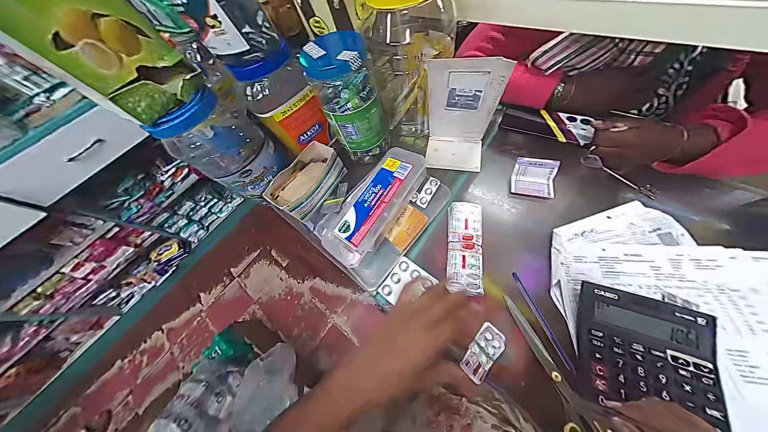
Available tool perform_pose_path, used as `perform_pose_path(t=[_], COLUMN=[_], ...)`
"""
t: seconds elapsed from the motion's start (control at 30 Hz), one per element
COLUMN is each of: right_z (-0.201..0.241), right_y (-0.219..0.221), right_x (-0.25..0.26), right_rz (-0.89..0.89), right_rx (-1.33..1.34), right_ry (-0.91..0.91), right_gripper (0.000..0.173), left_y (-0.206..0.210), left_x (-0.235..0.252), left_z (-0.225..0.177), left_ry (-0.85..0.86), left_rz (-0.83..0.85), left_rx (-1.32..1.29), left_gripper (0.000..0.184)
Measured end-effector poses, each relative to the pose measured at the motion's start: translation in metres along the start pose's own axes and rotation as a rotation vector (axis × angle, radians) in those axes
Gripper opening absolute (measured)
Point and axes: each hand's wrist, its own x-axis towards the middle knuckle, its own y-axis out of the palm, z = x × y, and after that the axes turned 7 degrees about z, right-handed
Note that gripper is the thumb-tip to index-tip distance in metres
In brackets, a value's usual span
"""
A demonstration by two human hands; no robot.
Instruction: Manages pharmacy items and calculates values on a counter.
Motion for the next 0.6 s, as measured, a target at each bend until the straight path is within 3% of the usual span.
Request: perform_pose_path(t=[0.03, 0.07, 0.1, 0.17, 0.23, 0.33, 0.4, 0.5, 0.6], right_z=[-0.003, -0.006, -0.007, -0.008, -0.008, -0.004, -0.002, 0.001, 0.007], right_y=[-0.001, -0.001, 0.0, 0.003, 0.005, 0.009, 0.012, 0.015, 0.019], right_x=[-0.001, -0.003, -0.004, -0.007, -0.007, -0.009, -0.01, -0.01, -0.012], right_rz=[-0.017, -0.039, -0.068, -0.128, -0.18, -0.227, -0.234, -0.278, -0.324], right_rx=[-0.01, -0.034, -0.057, -0.069, -0.041, 0.029, 0.057, 0.081, 0.151], right_ry=[0.009, 0.019, 0.032, 0.062, 0.077, 0.098, 0.098, 0.083, 0.104], right_gripper=[0.018, 0.016, 0.015, 0.012, 0.01, 0.013, 0.016, 0.022, 0.036], left_y=[-0.001, 0.001, 0.003, 0.007, 0.003, -0.006, -0.009, -0.006, -0.008], left_x=[-0.016, -0.029, -0.041, -0.059, -0.066, -0.053, -0.029, 0.01, 0.042], left_z=[0.016, 0.029, 0.038, 0.046, 0.04, 0.004, -0.016, -0.015, -0.016], left_ry=[-0.072, -0.111, -0.105, -0.013, 0.04, -0.148, -0.298, -0.3, -0.248], left_rz=[0.069, 0.117, 0.138, 0.066, -0.12, -0.438, -0.515, -0.373, -0.161], left_rx=[0.116, 0.198, 0.287, 0.476, 0.471, -0.081, -0.599, -1.103, -1.141], left_gripper=[0.085, 0.093, 0.085, 0.041, 0.029, 0.023, 0.03, 0.031, 0.033])
